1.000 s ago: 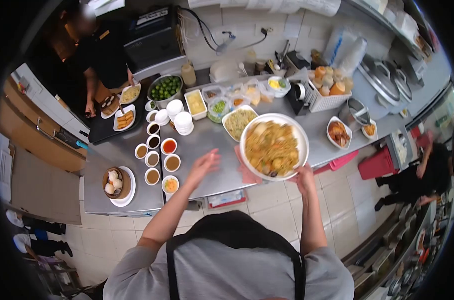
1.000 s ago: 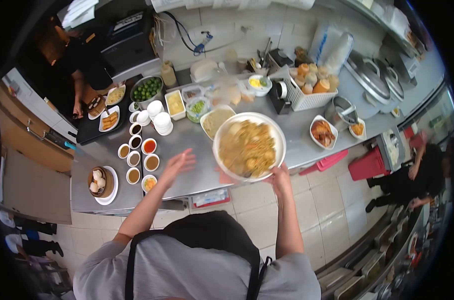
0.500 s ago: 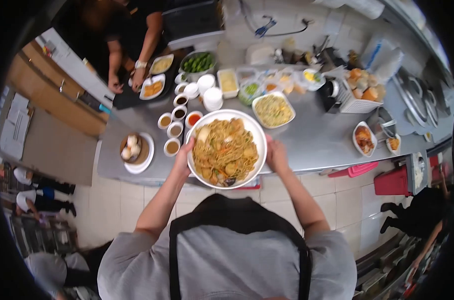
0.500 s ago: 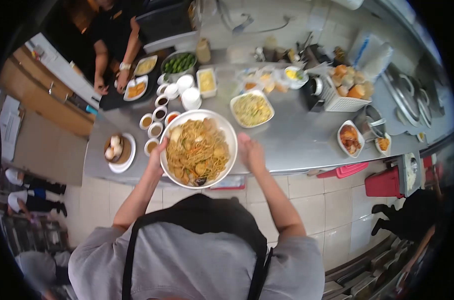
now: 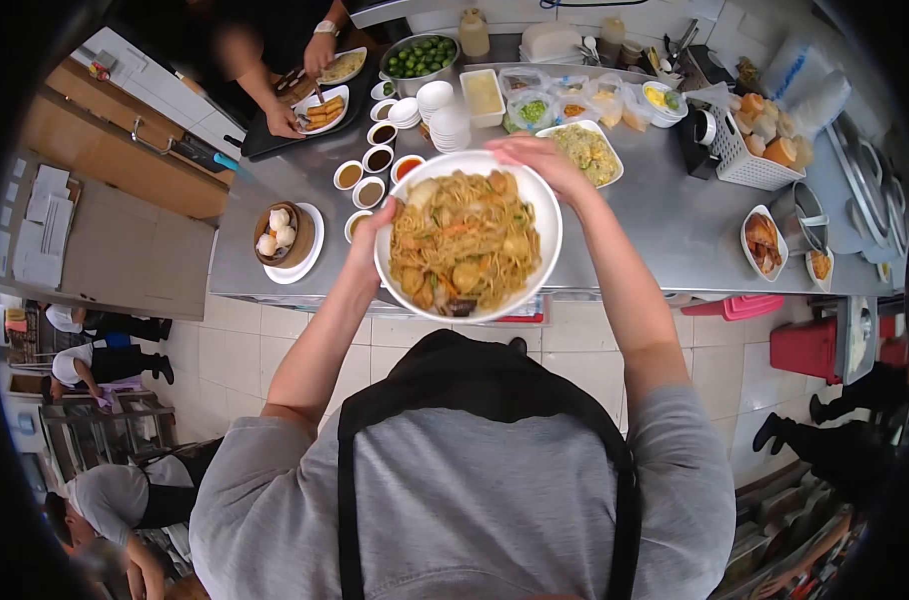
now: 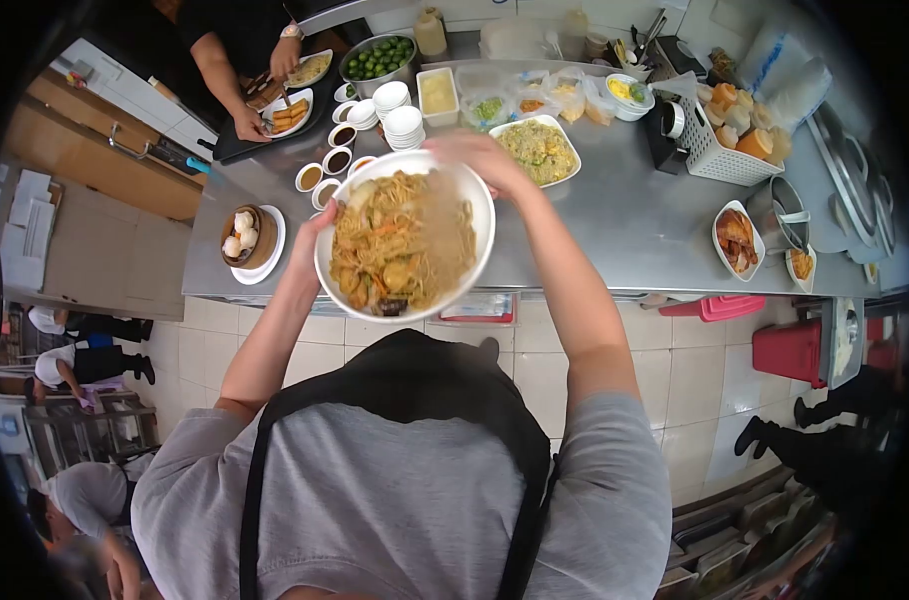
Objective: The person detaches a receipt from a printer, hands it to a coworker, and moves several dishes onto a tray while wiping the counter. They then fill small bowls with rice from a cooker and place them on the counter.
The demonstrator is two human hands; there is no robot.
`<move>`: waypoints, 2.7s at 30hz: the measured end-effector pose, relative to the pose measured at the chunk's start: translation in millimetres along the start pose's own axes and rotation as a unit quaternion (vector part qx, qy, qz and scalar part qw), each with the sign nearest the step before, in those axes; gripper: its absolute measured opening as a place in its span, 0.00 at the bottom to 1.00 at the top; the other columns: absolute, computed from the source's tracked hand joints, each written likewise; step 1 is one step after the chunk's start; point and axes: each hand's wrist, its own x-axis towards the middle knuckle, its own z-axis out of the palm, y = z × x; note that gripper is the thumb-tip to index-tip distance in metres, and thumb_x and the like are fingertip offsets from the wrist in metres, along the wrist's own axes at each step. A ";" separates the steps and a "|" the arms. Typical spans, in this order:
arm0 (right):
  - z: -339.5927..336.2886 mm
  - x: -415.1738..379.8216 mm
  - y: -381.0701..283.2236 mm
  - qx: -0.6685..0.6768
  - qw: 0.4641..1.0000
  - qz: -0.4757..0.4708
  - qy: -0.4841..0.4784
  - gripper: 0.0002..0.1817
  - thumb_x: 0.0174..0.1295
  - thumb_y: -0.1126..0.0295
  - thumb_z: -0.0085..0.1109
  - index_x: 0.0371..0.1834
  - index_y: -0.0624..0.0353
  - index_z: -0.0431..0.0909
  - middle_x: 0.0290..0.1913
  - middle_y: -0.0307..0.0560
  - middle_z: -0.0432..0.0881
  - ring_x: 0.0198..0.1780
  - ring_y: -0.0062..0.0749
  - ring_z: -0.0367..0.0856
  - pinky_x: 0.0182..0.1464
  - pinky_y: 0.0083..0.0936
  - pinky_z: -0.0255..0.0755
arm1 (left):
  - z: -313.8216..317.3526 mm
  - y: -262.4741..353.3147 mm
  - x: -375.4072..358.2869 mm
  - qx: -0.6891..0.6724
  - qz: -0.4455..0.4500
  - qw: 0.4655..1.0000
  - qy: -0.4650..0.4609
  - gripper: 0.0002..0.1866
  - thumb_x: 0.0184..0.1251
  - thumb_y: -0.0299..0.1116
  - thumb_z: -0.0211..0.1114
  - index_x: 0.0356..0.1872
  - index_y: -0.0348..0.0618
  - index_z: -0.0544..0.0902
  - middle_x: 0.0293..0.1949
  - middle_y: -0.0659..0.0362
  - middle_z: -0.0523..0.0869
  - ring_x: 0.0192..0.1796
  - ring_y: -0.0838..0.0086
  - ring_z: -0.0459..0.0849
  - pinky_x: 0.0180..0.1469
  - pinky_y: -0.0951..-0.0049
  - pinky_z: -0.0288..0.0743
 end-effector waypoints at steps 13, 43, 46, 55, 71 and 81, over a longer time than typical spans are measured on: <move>94.1 -64.7 36.2 -0.268 0.792 -0.272 0.476 0.18 0.59 0.78 0.47 0.53 0.66 0.68 0.46 0.46 0.61 0.44 0.27 0.66 0.43 0.19 0.65 | 43.9 -16.9 62.6 -0.111 0.206 0.967 0.098 0.21 0.69 0.41 0.40 0.56 0.38 0.63 0.55 0.52 0.70 0.56 0.62 0.70 0.57 0.62 0.66; -114.3 165.3 84.7 -0.745 0.659 0.001 0.102 0.09 0.47 0.72 0.50 0.28 0.59 0.80 0.32 0.56 0.80 0.36 0.43 0.80 0.39 0.35 0.74 | -15.3 -43.3 72.1 -0.128 0.159 0.977 0.058 0.23 0.67 0.45 0.44 0.56 0.39 0.64 0.53 0.52 0.72 0.55 0.64 0.71 0.56 0.65 0.67; -125.0 161.0 77.9 -0.734 0.676 0.016 0.061 0.09 0.47 0.72 0.51 0.29 0.60 0.80 0.32 0.56 0.80 0.36 0.42 0.80 0.39 0.35 0.74 | 2.2 -44.6 73.7 -0.116 0.156 0.977 0.083 0.23 0.68 0.44 0.40 0.58 0.39 0.61 0.56 0.52 0.68 0.58 0.64 0.68 0.59 0.65 0.63; -141.4 162.5 93.8 -0.680 0.733 -0.008 0.028 0.08 0.42 0.74 0.56 0.27 0.52 0.82 0.31 0.48 0.81 0.36 0.42 0.80 0.42 0.33 0.73 | 18.1 -53.1 93.4 -0.113 0.187 0.973 0.073 0.24 0.68 0.44 0.40 0.58 0.39 0.61 0.56 0.51 0.69 0.57 0.64 0.69 0.58 0.65 0.64; -38.2 76.2 -48.6 -0.504 0.851 -0.008 -0.145 0.13 0.47 0.77 0.56 0.39 0.58 0.79 0.33 0.55 0.80 0.38 0.44 0.78 0.44 0.31 0.70 | 31.6 -52.9 112.5 -0.118 0.145 0.982 0.031 0.23 0.68 0.43 0.42 0.58 0.38 0.61 0.55 0.52 0.69 0.57 0.65 0.70 0.57 0.65 0.65; 24.5 -4.4 -44.1 -0.690 0.715 -0.111 0.027 0.07 0.43 0.76 0.55 0.26 0.65 0.77 0.36 0.58 0.77 0.36 0.47 0.79 0.39 0.36 0.72 | 17.7 -56.8 99.8 -0.079 0.052 0.992 -0.085 0.25 0.67 0.46 0.42 0.59 0.39 0.60 0.56 0.51 0.68 0.57 0.63 0.69 0.58 0.63 0.64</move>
